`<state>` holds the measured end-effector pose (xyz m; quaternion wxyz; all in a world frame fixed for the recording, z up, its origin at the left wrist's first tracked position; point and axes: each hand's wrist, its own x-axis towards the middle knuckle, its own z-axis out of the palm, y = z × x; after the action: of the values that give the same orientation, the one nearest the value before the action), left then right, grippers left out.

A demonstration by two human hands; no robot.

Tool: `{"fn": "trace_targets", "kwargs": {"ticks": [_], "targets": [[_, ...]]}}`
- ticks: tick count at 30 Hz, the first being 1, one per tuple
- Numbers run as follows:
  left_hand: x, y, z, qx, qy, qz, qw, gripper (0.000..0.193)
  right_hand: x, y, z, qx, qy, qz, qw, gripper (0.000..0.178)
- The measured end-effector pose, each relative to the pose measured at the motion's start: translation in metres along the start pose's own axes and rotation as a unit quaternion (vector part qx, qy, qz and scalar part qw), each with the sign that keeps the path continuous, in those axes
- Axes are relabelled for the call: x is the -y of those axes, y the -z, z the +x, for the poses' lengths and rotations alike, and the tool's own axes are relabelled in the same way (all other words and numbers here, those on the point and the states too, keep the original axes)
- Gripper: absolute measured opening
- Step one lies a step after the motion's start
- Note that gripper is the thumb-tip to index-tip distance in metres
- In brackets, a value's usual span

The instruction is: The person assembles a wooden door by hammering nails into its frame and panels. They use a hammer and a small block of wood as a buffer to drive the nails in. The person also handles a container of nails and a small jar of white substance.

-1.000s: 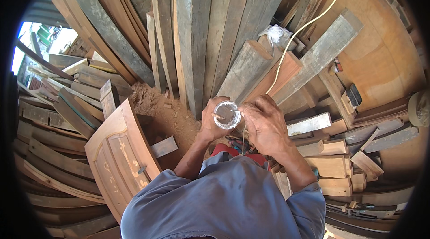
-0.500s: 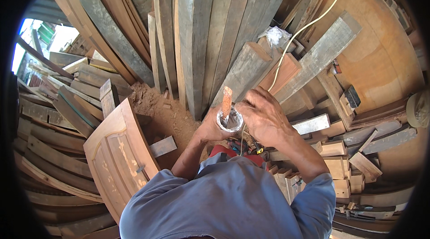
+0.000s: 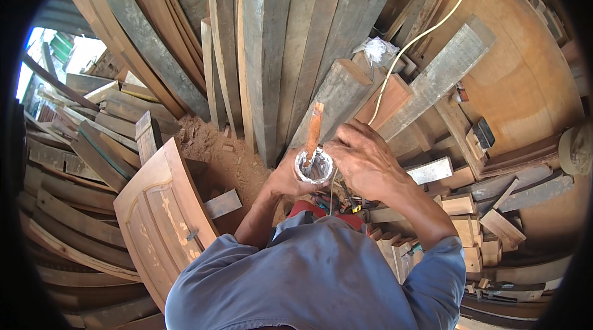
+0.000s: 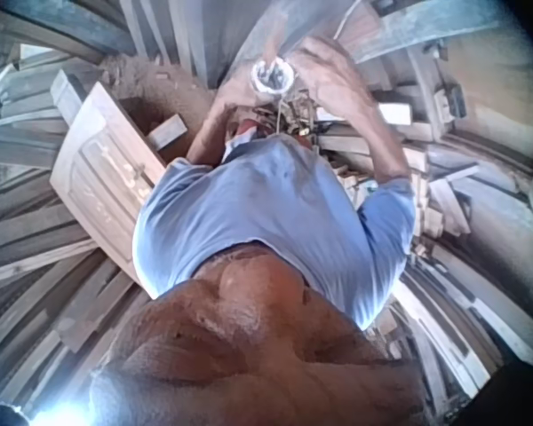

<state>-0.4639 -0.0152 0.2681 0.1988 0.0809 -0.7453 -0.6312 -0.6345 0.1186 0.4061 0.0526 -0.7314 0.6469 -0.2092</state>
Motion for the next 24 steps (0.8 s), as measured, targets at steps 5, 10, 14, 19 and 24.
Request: {"fn": "trace_targets", "kwargs": {"ticks": [5,10,14,19,24], "targets": [[0.001,-0.001,0.005,-0.002,-0.044,0.058,0.997,0.058,-0.002,-0.007,-0.003,0.021,-0.004,-0.062,0.998,0.017],[0.010,-0.006,0.007,-0.006,-0.078,0.124,0.989,0.058,-0.003,-0.009,-0.007,0.051,-0.016,-0.076,0.996,0.017],[-0.004,-0.005,0.006,0.010,0.031,0.100,0.994,0.052,-0.007,-0.017,-0.013,0.039,-0.052,-0.062,0.996,0.017],[-0.004,-0.009,0.010,-0.035,-0.092,0.176,0.979,0.052,-0.007,-0.014,-0.017,0.051,-0.124,0.004,0.991,0.013],[-0.008,-0.013,0.012,-0.070,-0.082,0.272,0.956,0.052,-0.002,-0.006,-0.022,-0.006,-0.115,0.039,0.993,0.012]]}}
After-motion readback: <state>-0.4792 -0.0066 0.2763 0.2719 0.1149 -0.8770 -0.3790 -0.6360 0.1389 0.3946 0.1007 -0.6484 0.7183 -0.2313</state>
